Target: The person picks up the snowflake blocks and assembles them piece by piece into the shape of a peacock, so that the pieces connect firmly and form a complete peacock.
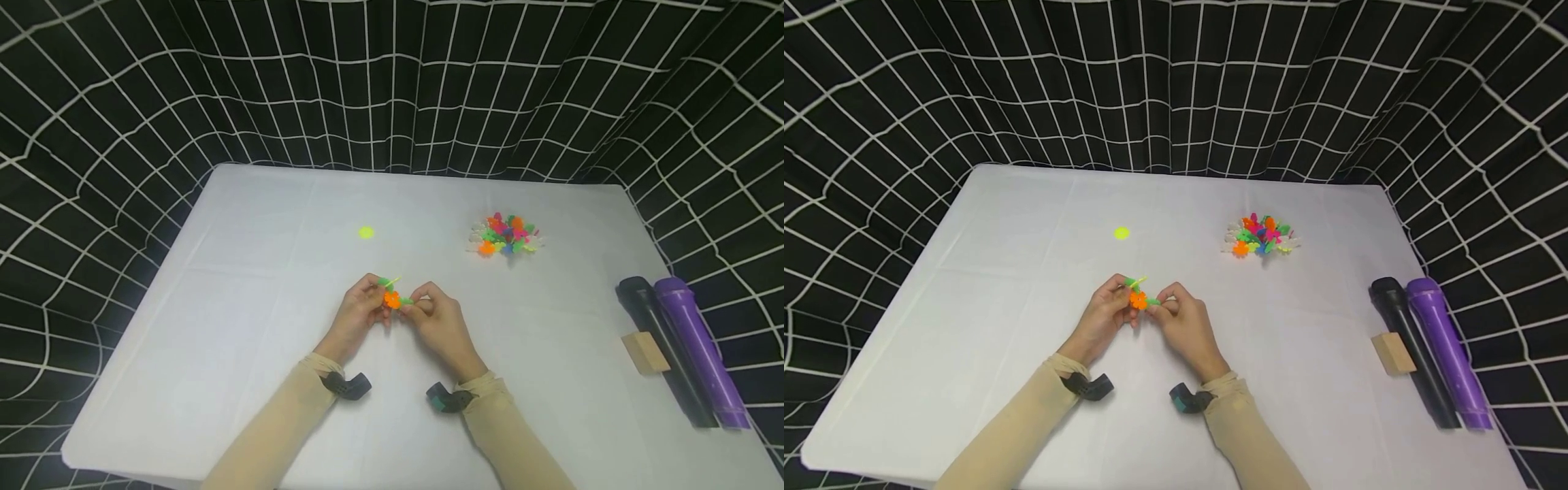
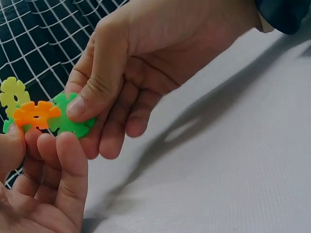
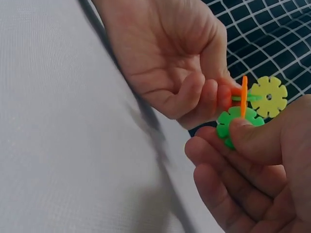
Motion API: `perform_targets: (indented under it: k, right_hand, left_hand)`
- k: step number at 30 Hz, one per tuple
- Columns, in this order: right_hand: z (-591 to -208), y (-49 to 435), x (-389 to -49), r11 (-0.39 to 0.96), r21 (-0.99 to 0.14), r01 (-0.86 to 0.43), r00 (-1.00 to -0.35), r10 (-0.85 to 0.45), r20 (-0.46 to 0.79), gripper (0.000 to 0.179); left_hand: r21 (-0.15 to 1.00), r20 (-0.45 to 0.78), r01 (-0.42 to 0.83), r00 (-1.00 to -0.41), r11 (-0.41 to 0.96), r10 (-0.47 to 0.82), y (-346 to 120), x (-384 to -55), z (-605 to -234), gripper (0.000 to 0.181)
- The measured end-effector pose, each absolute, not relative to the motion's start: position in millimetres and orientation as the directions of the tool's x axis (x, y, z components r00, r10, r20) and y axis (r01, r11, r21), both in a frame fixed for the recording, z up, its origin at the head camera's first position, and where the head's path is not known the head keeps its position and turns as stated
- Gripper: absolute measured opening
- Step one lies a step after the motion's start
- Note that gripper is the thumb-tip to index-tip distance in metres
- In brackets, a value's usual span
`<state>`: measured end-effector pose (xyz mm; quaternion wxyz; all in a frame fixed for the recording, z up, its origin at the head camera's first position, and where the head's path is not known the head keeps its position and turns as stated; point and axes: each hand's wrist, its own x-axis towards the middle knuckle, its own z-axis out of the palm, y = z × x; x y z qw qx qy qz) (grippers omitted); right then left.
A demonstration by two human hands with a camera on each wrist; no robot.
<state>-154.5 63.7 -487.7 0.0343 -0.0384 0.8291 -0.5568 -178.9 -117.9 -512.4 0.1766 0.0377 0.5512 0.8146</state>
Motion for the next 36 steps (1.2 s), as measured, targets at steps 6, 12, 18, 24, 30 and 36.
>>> perform_targets:
  k: [6,12,18,24,30,36]
  right_hand:
    - [-488.3,62.3,-156.3,0.316,-0.949,-0.004,-0.988,-0.147,-0.044,0.014]
    - [-476.0,66.0,-163.0,0.321,-0.946,-0.034,-0.942,-0.327,-0.077,0.020]
    - [-454.4,79.3,-198.6,0.489,-0.868,-0.086,-0.918,-0.378,-0.122,0.027]
    - [-437.8,65.2,-257.2,0.662,-0.738,-0.131,-0.907,-0.380,-0.180,0.031]
    - [-432.2,36.9,-301.3,0.756,-0.623,-0.199,-0.868,-0.431,-0.246,0.041]
    - [-439.8,15.1,-327.8,0.798,-0.568,-0.204,-0.846,-0.435,-0.309,0.047]
  left_hand:
    - [0.884,-0.156,-0.296,-0.916,-0.362,0.370,-121.7,-180.1,-511.8,0.007]
    - [0.778,-0.204,-0.381,-0.906,-0.501,0.371,-128.1,-183.4,-512.2,0.013]
    - [0.689,-0.209,-0.403,-0.906,-0.603,0.368,-130.8,-184.9,-510.0,0.012]
    - [0.621,-0.214,-0.438,-0.893,-0.650,0.397,-131.2,-186.5,-509.6,0.013]
    - [0.600,-0.249,-0.446,-0.893,-0.664,0.374,-130.4,-186.4,-506.8,0.016]
    - [0.581,-0.263,-0.458,-0.888,-0.673,0.378,-131.0,-186.5,-506.6,0.014]
